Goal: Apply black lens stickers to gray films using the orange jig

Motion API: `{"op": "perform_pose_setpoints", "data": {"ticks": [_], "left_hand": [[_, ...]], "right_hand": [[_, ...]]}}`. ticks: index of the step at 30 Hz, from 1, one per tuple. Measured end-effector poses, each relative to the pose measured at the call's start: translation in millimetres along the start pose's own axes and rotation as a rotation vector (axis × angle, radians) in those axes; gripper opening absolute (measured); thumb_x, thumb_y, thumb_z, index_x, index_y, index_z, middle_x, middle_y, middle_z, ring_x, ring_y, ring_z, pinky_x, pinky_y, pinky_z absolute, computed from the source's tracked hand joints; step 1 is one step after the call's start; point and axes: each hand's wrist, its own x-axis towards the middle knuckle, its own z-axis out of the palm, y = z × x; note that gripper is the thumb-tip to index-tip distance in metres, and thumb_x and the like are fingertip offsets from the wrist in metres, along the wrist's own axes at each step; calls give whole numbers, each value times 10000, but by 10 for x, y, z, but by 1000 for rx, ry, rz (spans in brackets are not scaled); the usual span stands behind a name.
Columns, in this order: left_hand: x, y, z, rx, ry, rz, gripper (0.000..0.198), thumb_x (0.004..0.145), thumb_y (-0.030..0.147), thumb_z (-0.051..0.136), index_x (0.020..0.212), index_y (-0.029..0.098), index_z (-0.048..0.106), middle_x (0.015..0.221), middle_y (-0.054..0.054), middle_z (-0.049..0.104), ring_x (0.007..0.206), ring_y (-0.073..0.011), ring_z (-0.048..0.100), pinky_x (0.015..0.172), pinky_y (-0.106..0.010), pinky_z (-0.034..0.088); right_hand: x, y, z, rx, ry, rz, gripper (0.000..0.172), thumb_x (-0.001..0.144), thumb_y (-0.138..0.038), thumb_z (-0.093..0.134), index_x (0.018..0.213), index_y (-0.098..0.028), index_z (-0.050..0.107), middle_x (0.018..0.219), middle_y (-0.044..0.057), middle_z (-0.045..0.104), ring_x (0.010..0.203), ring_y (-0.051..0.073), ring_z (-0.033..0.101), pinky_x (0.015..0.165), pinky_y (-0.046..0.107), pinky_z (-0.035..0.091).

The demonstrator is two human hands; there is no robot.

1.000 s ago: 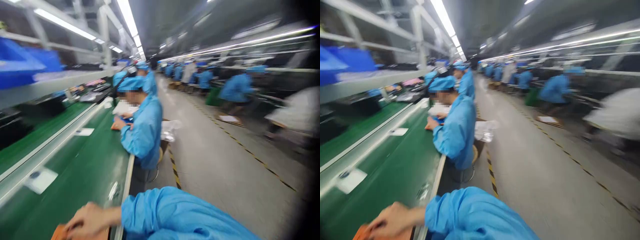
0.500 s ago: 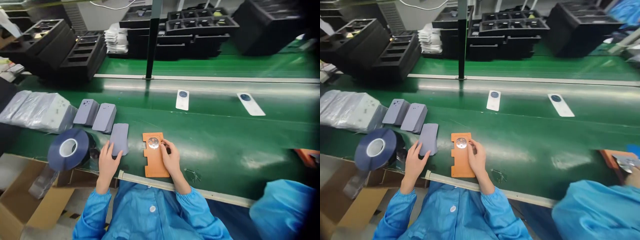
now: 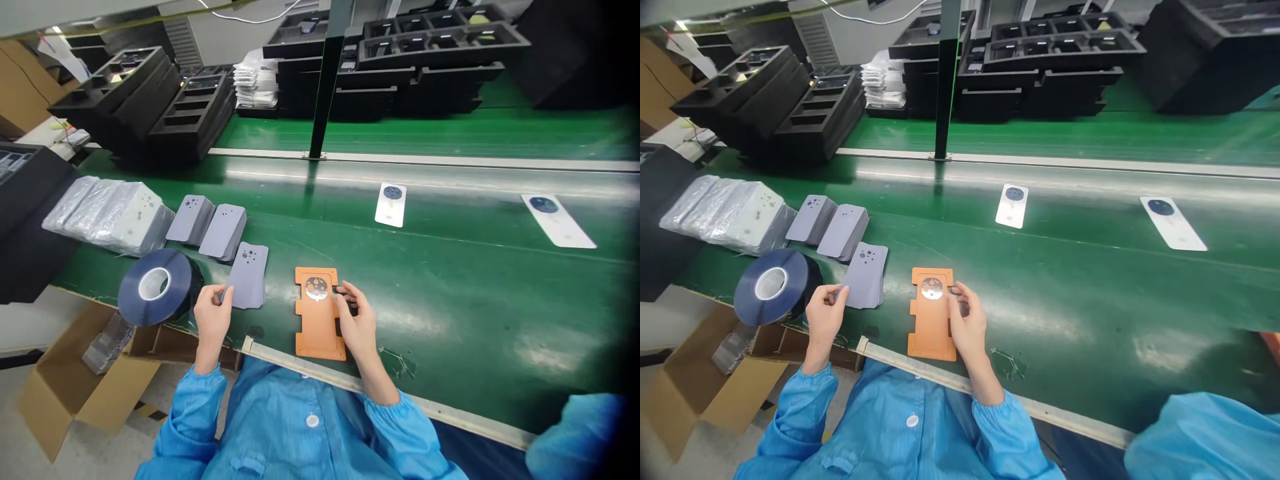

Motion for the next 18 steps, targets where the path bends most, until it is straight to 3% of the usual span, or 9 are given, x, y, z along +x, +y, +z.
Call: {"op": "perform_pose_setpoints", "data": {"ticks": [3, 5, 9, 11, 13, 15, 18], "left_hand": [[-96, 221, -53, -292, -22, -121, 363, 831, 516, 747, 947, 175, 705, 804, -43, 707, 706, -175, 661, 637, -282, 526], [-248, 389, -6, -438, -116, -154, 371, 829, 514, 771, 968, 182, 680, 832, -44, 725, 695, -164, 679, 597, -257, 526], [-684, 633, 301, -603, -384, -129, 329, 844, 478, 789, 965, 205, 652, 847, -43, 736, 779, -180, 736, 700, -272, 589], [-885, 677, 466, -610, -491, -97, 290, 868, 443, 777, 974, 210, 640, 840, -43, 733, 785, -182, 743, 721, -283, 602], [-1020, 674, 569, -526, -497, 6, 227, 917, 389, 730, 1032, 211, 649, 939, -70, 750, 866, -197, 752, 747, -301, 611], [-1078, 643, 596, -380, -424, 210, 200, 962, 318, 672, 1133, 214, 662, 1121, -107, 748, 1043, -230, 737, 855, -354, 618], [-1079, 575, 555, -199, -363, 558, 370, 960, 255, 673, 1325, 227, 623, 1377, -149, 665, 1305, -291, 635, 1082, -480, 550]], "right_hand": [[14, -100, -31, -17, 41, -13, 406, 951, -459, 628, 1258, -202, 696, 1242, 139, 735, 1037, 265, 678, 983, 521, 521], [33, -213, -48, 31, 13, -35, 406, 953, -459, 649, 1276, -217, 696, 1251, 134, 734, 1050, 261, 688, 997, 526, 531], [152, -477, -72, 315, -295, -6, 553, 917, -469, 738, 1412, -254, 619, 1089, 81, 771, 915, 217, 737, 896, 452, 624], [273, -570, -92, 357, -384, -3, 558, 888, -459, 778, 1385, -247, 640, 951, 46, 766, 855, 203, 736, 807, 388, 643], [410, -609, -127, 325, -413, -43, 541, 881, -435, 787, 1367, -236, 658, 924, 39, 758, 845, 192, 725, 783, 352, 637], [516, -602, -175, 268, -437, -85, 573, 890, -398, 772, 1422, -241, 626, 962, 41, 754, 820, 180, 704, 766, 341, 630], [557, -547, -245, 183, -467, -113, 630, 913, -338, 727, 1514, -271, 549, 1023, 36, 731, 749, 157, 653, 720, 332, 617]]}}
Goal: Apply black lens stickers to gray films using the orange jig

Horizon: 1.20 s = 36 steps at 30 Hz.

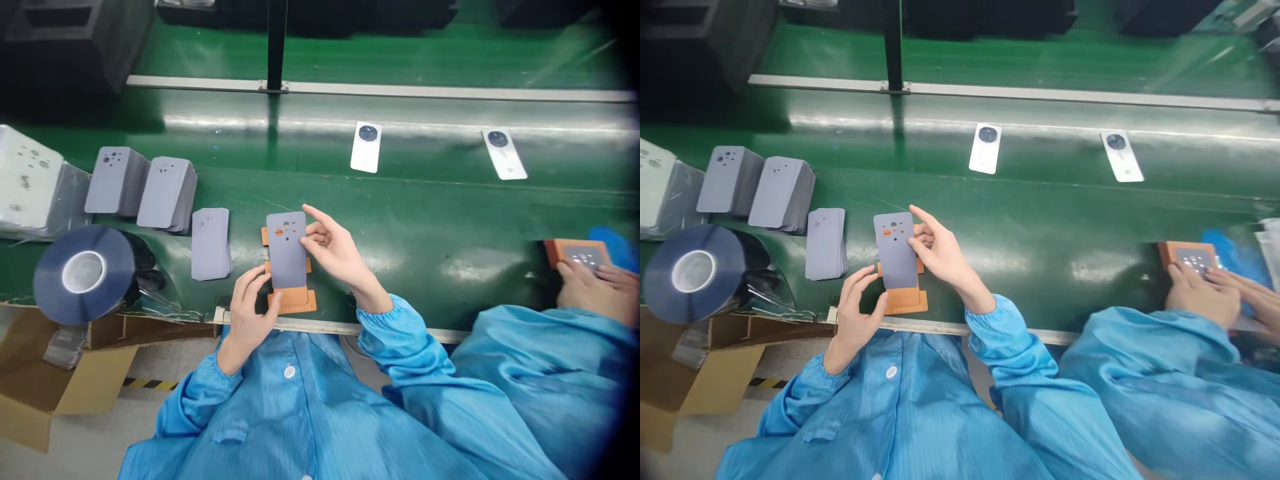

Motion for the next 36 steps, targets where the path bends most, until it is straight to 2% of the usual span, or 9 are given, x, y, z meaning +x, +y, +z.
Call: {"op": "perform_pose_setpoints", "data": {"ticks": [4, 9, 13, 18, 21, 25, 28, 32, 36], "left_hand": [[-68, -71, -26, 139, -196, 193, 687, 918, 346, 746, 1544, 250, 478, 1651, -184, 430, 1532, -383, 421, 1199, -578, 444], [-155, -141, 39, 224, -310, 264, 649, 941, 361, 739, 1533, 244, 500, 1707, -201, 333, 1585, -400, 320, 1185, -610, 431], [-196, -170, 50, 243, -292, 326, 512, 945, 334, 745, 1419, 208, 599, 1675, -215, 389, 1581, -387, 334, 1182, -603, 429], [-239, -185, 51, 225, -298, 351, 381, 960, 288, 733, 1321, 190, 661, 1566, -199, 548, 1534, -367, 429, 1194, -582, 414], [-241, -198, 56, 214, -301, 359, 351, 970, 283, 724, 1305, 192, 671, 1502, -169, 621, 1488, -352, 500, 1200, -563, 406], [-228, -228, 66, 202, -284, 375, 328, 966, 300, 735, 1270, 187, 687, 1469, -159, 651, 1453, -349, 542, 1200, -555, 399], [-230, -251, 80, 181, -255, 386, 319, 963, 308, 739, 1255, 189, 696, 1444, -158, 670, 1443, -348, 554, 1198, -557, 396], [-247, -274, 102, 171, -247, 378, 317, 965, 316, 736, 1255, 191, 703, 1436, -157, 676, 1440, -351, 557, 1199, -566, 394], [-260, -293, 118, 165, -228, 382, 310, 962, 298, 736, 1251, 186, 714, 1380, -159, 712, 1420, -349, 578, 1196, -566, 405]], "right_hand": [[-99, 62, -27, -61, -28, 2, 627, 940, -281, 659, 1549, -286, 509, 1069, 39, 701, 722, 143, 630, 712, 330, 603], [-138, 97, -64, -129, -61, -22, 590, 966, -245, 601, 1545, -270, 491, 1077, 45, 673, 712, 142, 594, 683, 319, 573], [-155, 123, -69, -246, -118, -60, 575, 960, -190, 560, 1526, -256, 490, 1071, 49, 662, 777, 164, 609, 743, 345, 591], [-192, 207, -35, -546, -68, -202, 536, 914, -148, 574, 1446, -211, 553, 1233, 131, 625, 1122, 274, 610, 1017, 493, 557], [-191, 271, -9, -679, -40, -229, 535, 924, -191, 577, 1458, -202, 543, 1467, 184, 519, 1349, 330, 517, 1138, 558, 481], [-184, 305, 47, -877, -91, -194, 598, 942, -242, 535, 1524, -113, 488, 1697, 246, 268, 1565, 410, 286, 1225, 651, 344], [-216, 256, 119, -993, -133, -134, 660, 971, -229, 458, 1613, -100, 377, 1745, 228, 198, 1613, 406, 203, 1244, 701, 260], [-314, 132, 252, -1063, -231, -152, 655, 1018, -183, 359, 1664, -95, 291, 1752, 181, 221, 1629, 321, 217, 1287, 619, 227], [-391, 73, 389, -1107, -330, -162, 619, 1087, -391, 419, 1659, -164, 349, 1757, 145, 219, 1633, 339, 199, 1284, 614, 234]]}}
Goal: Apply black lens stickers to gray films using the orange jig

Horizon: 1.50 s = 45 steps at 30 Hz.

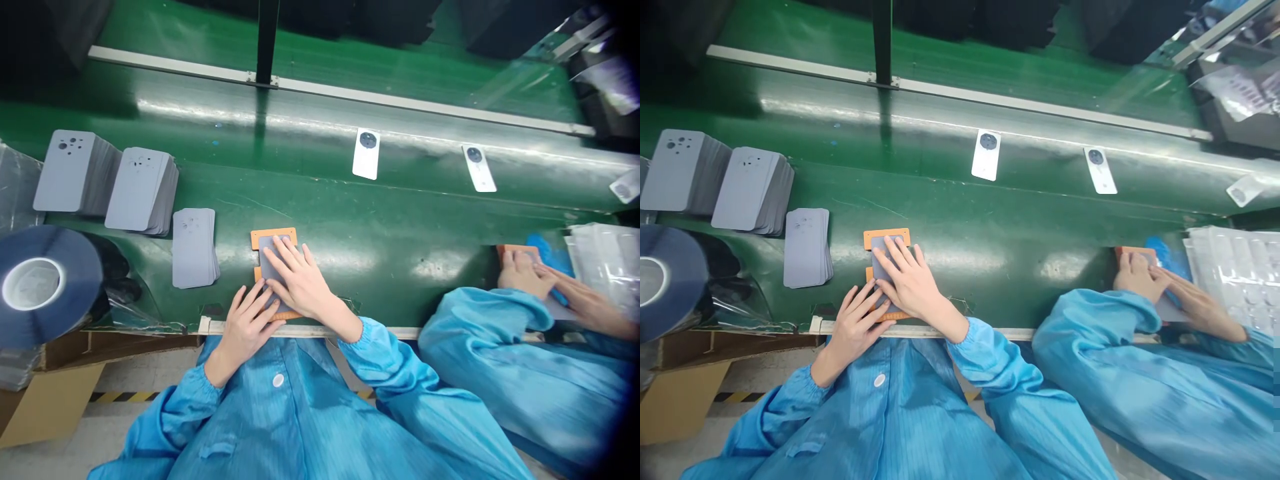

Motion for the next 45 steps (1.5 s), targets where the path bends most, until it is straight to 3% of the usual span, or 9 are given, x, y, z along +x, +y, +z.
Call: {"op": "perform_pose_setpoints", "data": {"ticks": [4, 17, 21, 26, 33, 36, 39, 42, 45], "left_hand": [[0, -6, 8, 14, 12, -1, 278, 961, 305, 739, 1203, 170, 733, 1318, -165, 743, 1373, -352, 620, 1176, -565, 432], [25, 0, 8, 9, 25, -17, 271, 949, 292, 746, 1198, 185, 739, 1298, -154, 753, 1358, -348, 632, 1157, -555, 445], [36, 12, -6, 5, 24, -15, 289, 953, 279, 736, 1225, 181, 727, 1344, -153, 733, 1390, -343, 606, 1179, -551, 415], [30, 12, -2, 3, 12, -9, 328, 941, 274, 746, 1256, 186, 713, 1374, -151, 717, 1399, -347, 597, 1184, -548, 409], [129, 46, -126, -154, -15, -93, 367, 936, 279, 738, 1294, 213, 695, 1429, -146, 682, 1417, -346, 577, 1158, -563, 464], [232, 51, -220, -336, 66, -193, 297, 963, 232, 687, 1258, 213, 706, 1374, -131, 711, 1336, -294, 637, 1114, -493, 528], [347, 21, -292, -448, 139, -425, 247, 995, 277, 645, 1222, 217, 720, 1255, -107, 747, 1153, -241, 705, 967, -394, 587], [447, -54, -336, -598, 167, -680, 356, 996, 411, 641, 1268, 185, 686, 1131, -105, 762, 962, -207, 723, 780, -310, 583], [511, -144, -365, -780, 161, -862, 431, 969, 503, 656, 1226, 157, 675, 1055, -102, 780, 875, -207, 729, 719, -291, 567]], "right_hand": [[10, -58, 55, -39, -35, 40, 658, 1083, -526, 438, 1642, -182, 396, 1755, 160, 207, 1634, 371, 176, 1271, 651, 224], [2, -59, 42, -33, -31, 66, 645, 1083, -541, 433, 1633, -206, 412, 1754, 126, 226, 1636, 336, 187, 1279, 667, 186], [-139, -63, 84, -25, 32, 128, 639, 1091, -488, 420, 1642, -165, 386, 1747, 144, 241, 1631, 323, 211, 1288, 660, 158], [-224, -83, 108, 5, 43, 181, 616, 1079, -454, 452, 1638, -201, 398, 1741, 128, 271, 1631, 347, 202, 1278, 698, 136], [-302, -27, 161, 188, 148, 257, 655, 1071, -454, 467, 1655, -180, 358, 1728, 166, 297, 1627, 349, 220, 1271, 688, 210], [-382, -72, 156, 307, 166, 290, 668, 1073, -447, 463, 1672, -189, 316, 1697, 179, 362, 1613, 342, 269, 1270, 689, 222], [-439, -196, 20, 425, 224, 256, 635, 1075, -432, 472, 1662, -225, 341, 1687, 155, 394, 1606, 325, 294, 1283, 679, 207], [-462, -333, -177, 605, 255, 96, 622, 1070, -418, 506, 1648, -240, 364, 1623, 135, 501, 1552, 290, 413, 1278, 588, 321], [-449, -402, -279, 739, 203, -2, 540, 1059, -399, 542, 1576, -255, 480, 1479, 113, 648, 1404, 269, 588, 1193, 504, 474]]}}
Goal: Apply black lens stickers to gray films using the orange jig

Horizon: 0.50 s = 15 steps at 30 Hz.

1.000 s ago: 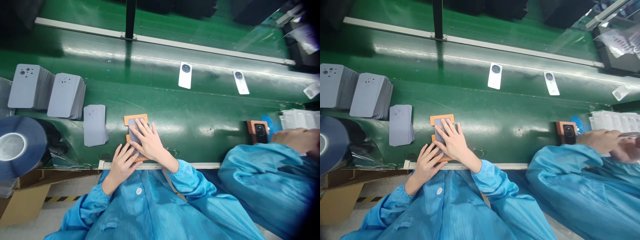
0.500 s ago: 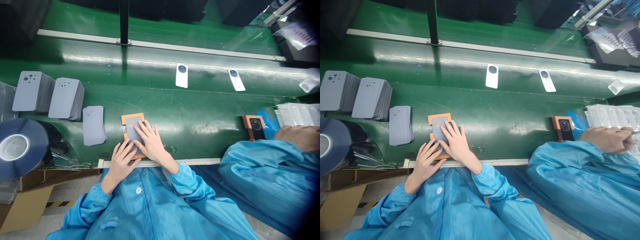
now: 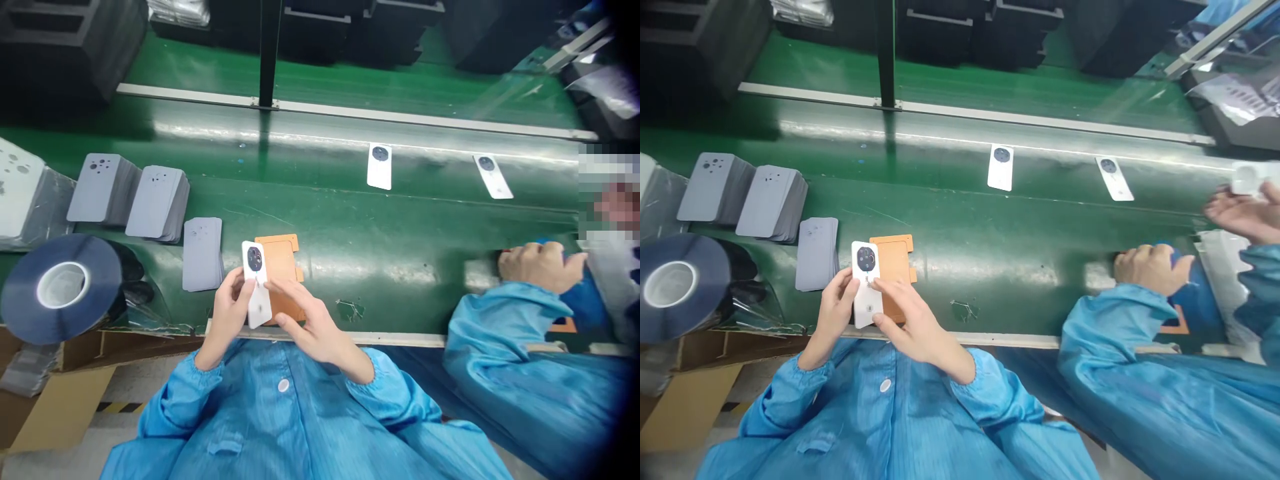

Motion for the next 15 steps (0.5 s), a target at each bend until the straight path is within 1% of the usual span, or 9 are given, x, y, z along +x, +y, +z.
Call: {"op": "perform_pose_setpoints", "data": {"ticks": [3, 5, 7, 9, 10, 11, 13, 15], "left_hand": [[58, 11, -46, -98, 12, -94, 395, 915, 505, 720, 1089, 151, 694, 1001, -99, 795, 852, -220, 743, 718, -293, 566], [72, 24, -73, -168, 38, -110, 401, 884, 506, 751, 1060, 149, 698, 995, -102, 802, 863, -228, 754, 748, -305, 576], [81, 44, -94, -229, 54, -121, 421, 863, 520, 770, 1055, 151, 700, 1000, -105, 806, 874, -235, 762, 763, -315, 585], [94, 64, -118, -271, 66, -124, 444, 848, 539, 780, 1054, 153, 698, 999, -108, 809, 872, -243, 769, 746, -318, 591], [103, 71, -135, -284, 78, -117, 461, 844, 547, 780, 1067, 153, 695, 1004, -112, 809, 868, -246, 771, 728, -316, 591], [113, 77, -160, -289, 92, -105, 483, 842, 552, 779, 1097, 151, 691, 1015, -117, 808, 860, -246, 772, 703, -311, 589], [124, 85, -243, -268, 136, -65, 536, 845, 544, 772, 1189, 146, 670, 1063, -133, 804, 837, -233, 770, 648, -294, 577], [109, 92, -381, -210, 199, -21, 555, 859, 516, 759, 1256, 142, 653, 1114, -146, 795, 813, -210, 764, 629, -282, 570]], "right_hand": [[34, 42, 22, -12, 54, 105, 416, 1039, -373, 577, 1434, -251, 621, 1395, 113, 695, 1296, 275, 655, 1106, 489, 546], [57, 113, 53, -13, 82, 172, 422, 1005, -354, 623, 1411, -240, 630, 1362, 119, 707, 1212, 273, 688, 1059, 495, 570], [91, 181, 94, 63, 47, 215, 490, 966, -335, 667, 1440, -233, 602, 1256, 109, 747, 1058, 245, 729, 953, 463, 616], [157, 237, 136, 207, -27, 253, 539, 939, -325, 688, 1458, -224, 587, 1071, 72, 778, 873, 200, 737, 808, 389, 640], [211, 264, 152, 279, -58, 272, 535, 929, -326, 695, 1443, -214, 600, 990, 54, 778, 811, 183, 732, 758, 356, 637], [283, 295, 159, 338, -73, 288, 519, 916, -330, 705, 1412, -201, 626, 931, 44, 773, 775, 173, 728, 728, 333, 631], [498, 379, 132, 405, -59, 307, 490, 875, -344, 739, 1331, -172, 682, 885, 46, 770, 751, 169, 730, 711, 316, 625], [817, 507, 39, 421, -8, 315, 477, 841, -356, 760, 1267, -147, 715, 856, 51, 769, 694, 163, 718, 671, 304, 614]]}}
